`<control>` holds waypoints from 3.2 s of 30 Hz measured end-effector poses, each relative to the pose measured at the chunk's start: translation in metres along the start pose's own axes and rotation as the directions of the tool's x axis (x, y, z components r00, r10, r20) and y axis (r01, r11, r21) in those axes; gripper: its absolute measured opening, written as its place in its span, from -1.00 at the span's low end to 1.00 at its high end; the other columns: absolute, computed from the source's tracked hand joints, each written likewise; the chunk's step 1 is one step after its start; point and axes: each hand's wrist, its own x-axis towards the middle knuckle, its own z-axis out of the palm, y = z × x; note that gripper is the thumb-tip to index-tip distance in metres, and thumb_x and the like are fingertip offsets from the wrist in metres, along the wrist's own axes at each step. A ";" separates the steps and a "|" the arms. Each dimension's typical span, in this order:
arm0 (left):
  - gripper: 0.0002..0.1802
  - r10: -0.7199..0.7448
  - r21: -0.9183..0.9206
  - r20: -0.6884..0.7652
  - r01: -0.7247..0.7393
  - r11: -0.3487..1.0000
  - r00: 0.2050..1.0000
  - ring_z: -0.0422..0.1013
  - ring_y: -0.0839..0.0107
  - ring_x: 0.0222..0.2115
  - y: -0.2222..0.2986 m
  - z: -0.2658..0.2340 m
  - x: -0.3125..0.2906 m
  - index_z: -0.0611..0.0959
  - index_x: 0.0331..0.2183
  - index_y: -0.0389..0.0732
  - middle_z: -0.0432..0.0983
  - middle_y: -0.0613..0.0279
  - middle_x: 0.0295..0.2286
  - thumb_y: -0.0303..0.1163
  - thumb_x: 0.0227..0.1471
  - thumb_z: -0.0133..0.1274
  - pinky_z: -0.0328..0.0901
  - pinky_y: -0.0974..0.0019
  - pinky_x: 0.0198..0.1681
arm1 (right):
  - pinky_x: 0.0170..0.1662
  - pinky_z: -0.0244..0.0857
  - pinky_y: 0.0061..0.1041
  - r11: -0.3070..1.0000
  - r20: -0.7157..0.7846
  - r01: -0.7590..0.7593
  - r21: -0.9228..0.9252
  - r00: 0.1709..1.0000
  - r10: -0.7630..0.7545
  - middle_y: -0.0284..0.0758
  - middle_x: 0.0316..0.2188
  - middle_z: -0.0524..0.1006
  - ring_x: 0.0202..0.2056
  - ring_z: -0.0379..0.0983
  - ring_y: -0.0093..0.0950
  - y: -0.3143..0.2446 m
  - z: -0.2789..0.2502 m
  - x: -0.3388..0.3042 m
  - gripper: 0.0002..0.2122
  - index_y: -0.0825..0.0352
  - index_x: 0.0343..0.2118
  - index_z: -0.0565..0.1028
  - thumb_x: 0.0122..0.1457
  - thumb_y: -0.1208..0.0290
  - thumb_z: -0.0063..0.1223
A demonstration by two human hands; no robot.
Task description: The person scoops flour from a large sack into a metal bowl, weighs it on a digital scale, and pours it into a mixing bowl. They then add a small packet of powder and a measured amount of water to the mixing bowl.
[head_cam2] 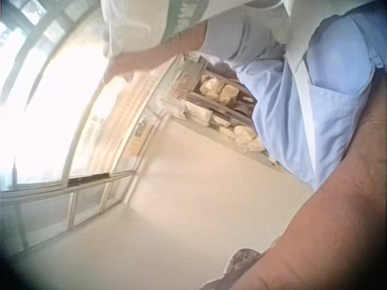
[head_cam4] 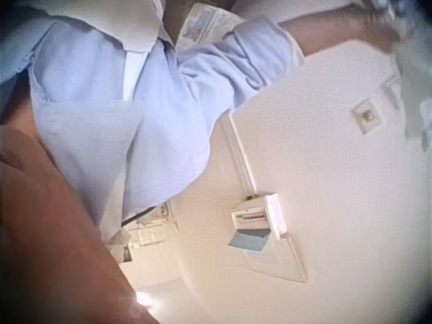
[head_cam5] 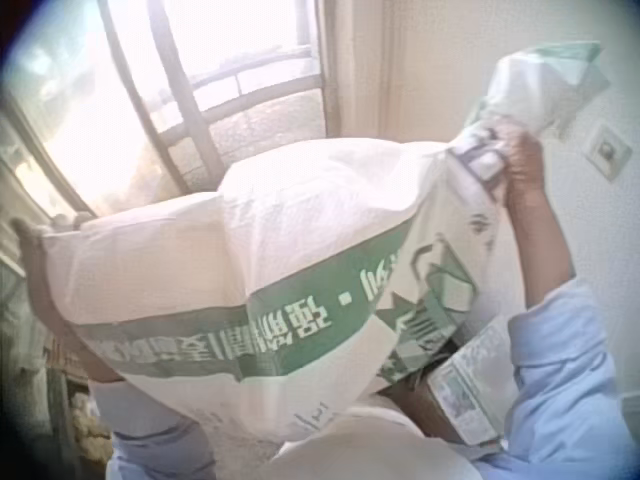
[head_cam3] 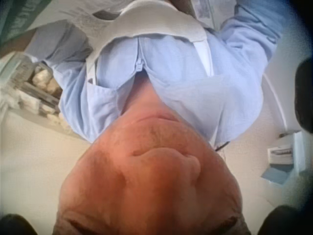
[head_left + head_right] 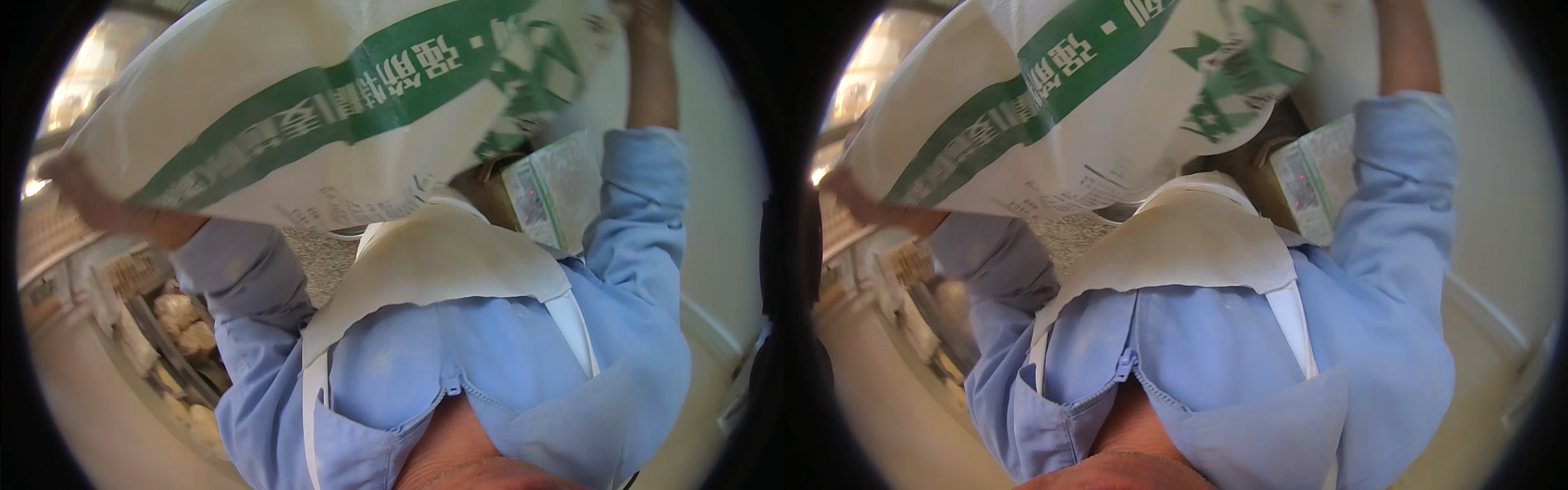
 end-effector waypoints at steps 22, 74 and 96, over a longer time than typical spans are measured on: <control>-0.60 -0.104 0.328 0.821 -0.316 0.890 0.561 0.18 0.37 -0.79 -0.030 0.146 -0.060 0.38 -0.75 -0.16 0.23 0.31 -0.81 -0.19 -0.36 0.27 -0.01 0.38 -0.65 | -0.20 0.32 -0.34 0.595 0.457 -0.285 -0.751 0.426 0.781 -0.01 -0.39 0.49 -0.26 0.43 -0.15 0.199 0.046 -0.272 -0.61 0.43 -0.45 0.52 -0.19 0.12 0.08; -0.58 -0.303 0.898 0.335 -0.205 0.388 0.892 0.26 0.15 -0.10 -0.084 0.001 -0.068 0.48 -0.21 -0.25 0.38 0.04 -0.19 -0.42 -0.21 0.15 0.12 0.20 -0.01 | -0.38 0.08 -0.76 0.643 0.398 -0.757 0.115 0.628 0.669 -0.54 -0.54 0.35 -0.48 0.18 -0.74 0.018 0.024 -0.184 -0.85 0.30 -0.40 0.47 0.15 0.34 -0.06; -0.57 -0.712 -0.339 -0.442 0.633 0.696 0.546 0.06 0.50 -0.79 -0.130 -0.079 -0.111 0.24 -0.81 -0.03 0.06 0.38 -0.85 -0.30 -0.02 -0.04 0.02 0.39 -0.66 | -0.26 0.27 -0.55 0.540 0.244 -0.790 0.288 0.606 0.757 -0.37 -0.44 0.42 -0.38 0.36 -0.54 0.019 0.008 -0.183 -0.84 0.34 -0.41 0.45 0.11 0.33 -0.02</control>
